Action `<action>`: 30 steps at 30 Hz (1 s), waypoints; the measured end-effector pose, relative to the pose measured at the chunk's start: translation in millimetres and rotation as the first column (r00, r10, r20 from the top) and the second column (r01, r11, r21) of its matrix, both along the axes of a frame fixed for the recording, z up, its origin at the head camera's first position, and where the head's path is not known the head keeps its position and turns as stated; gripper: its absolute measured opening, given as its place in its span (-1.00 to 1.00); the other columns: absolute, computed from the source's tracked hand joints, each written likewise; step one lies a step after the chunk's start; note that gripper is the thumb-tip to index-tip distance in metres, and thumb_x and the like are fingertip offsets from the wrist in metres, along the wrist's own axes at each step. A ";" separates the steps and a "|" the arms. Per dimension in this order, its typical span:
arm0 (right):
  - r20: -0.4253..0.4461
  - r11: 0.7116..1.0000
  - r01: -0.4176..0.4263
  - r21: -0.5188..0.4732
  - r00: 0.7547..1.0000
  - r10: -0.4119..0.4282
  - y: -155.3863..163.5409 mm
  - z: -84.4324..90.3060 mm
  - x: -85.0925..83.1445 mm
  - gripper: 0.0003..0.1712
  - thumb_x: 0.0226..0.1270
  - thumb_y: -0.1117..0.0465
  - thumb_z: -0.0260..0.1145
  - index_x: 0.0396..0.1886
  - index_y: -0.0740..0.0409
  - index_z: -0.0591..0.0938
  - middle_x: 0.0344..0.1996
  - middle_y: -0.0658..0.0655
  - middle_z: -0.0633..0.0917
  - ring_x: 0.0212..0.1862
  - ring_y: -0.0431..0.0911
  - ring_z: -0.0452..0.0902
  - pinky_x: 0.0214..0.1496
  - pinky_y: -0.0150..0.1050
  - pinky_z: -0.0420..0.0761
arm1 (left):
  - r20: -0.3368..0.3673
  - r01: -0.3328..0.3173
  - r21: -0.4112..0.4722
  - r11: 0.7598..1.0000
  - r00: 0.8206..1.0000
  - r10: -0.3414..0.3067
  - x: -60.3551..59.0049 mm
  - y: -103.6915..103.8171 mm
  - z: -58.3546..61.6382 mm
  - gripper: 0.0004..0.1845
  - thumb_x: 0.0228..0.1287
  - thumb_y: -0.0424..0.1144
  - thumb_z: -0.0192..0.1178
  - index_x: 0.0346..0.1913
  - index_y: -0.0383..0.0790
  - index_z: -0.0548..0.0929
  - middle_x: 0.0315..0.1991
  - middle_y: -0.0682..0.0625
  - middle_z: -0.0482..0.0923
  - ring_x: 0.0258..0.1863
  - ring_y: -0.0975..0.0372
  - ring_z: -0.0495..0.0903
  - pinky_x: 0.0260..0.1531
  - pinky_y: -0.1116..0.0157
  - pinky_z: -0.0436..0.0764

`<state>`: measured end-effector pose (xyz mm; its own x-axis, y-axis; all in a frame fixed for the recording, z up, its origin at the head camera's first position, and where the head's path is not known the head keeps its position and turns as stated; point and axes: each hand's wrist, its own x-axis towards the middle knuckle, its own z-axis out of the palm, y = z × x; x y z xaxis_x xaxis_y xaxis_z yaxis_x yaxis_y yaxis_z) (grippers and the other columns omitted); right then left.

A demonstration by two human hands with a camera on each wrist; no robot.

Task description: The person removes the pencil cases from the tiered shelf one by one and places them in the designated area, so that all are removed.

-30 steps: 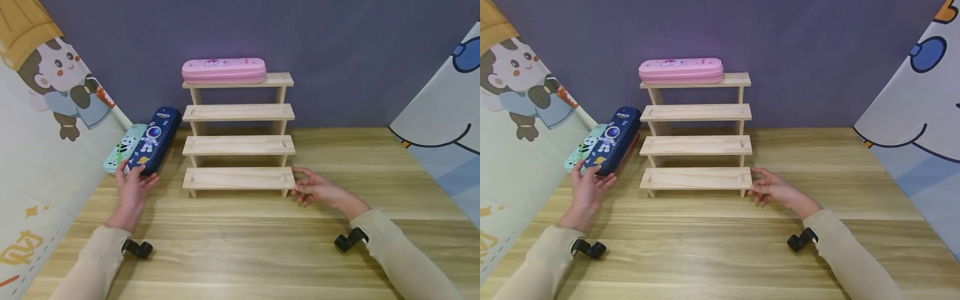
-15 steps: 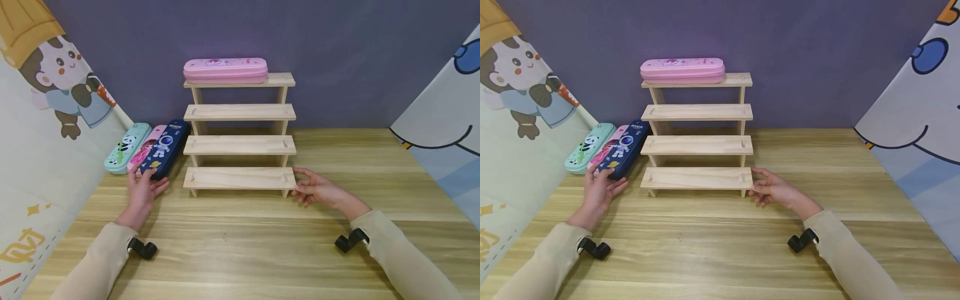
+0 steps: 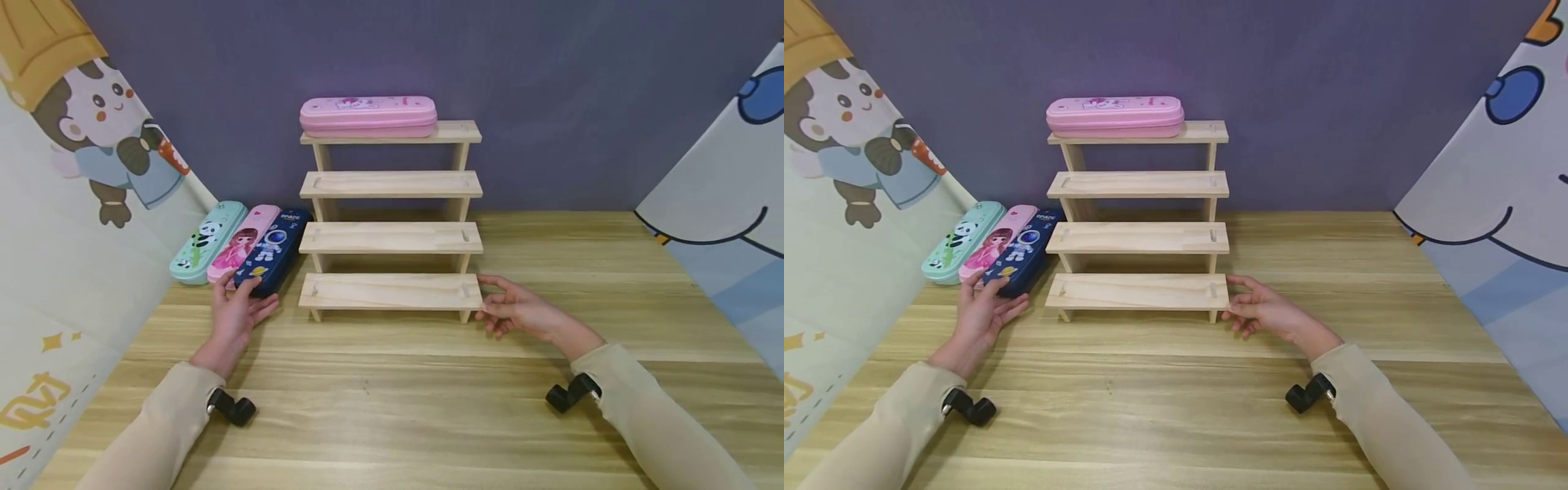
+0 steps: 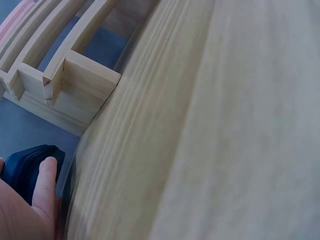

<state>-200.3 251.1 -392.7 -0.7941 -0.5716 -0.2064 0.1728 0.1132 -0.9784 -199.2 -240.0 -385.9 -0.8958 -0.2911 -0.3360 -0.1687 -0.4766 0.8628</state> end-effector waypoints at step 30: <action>-0.001 1.000 0.000 -0.010 1.000 0.000 -0.6 -1.8 0.9 -0.12 0.55 0.35 0.08 0.57 0.28 -0.27 -0.26 0.10 0.66 -0.35 -0.13 0.59 -0.34 -0.26 0.69 | 0.054 0.020 0.018 1.000 0.998 -0.021 -5.1 -1.4 2.0 -0.29 0.52 -0.22 0.05 0.49 0.26 -0.11 0.09 -0.17 0.30 -0.38 0.07 0.74 -0.23 0.09 0.74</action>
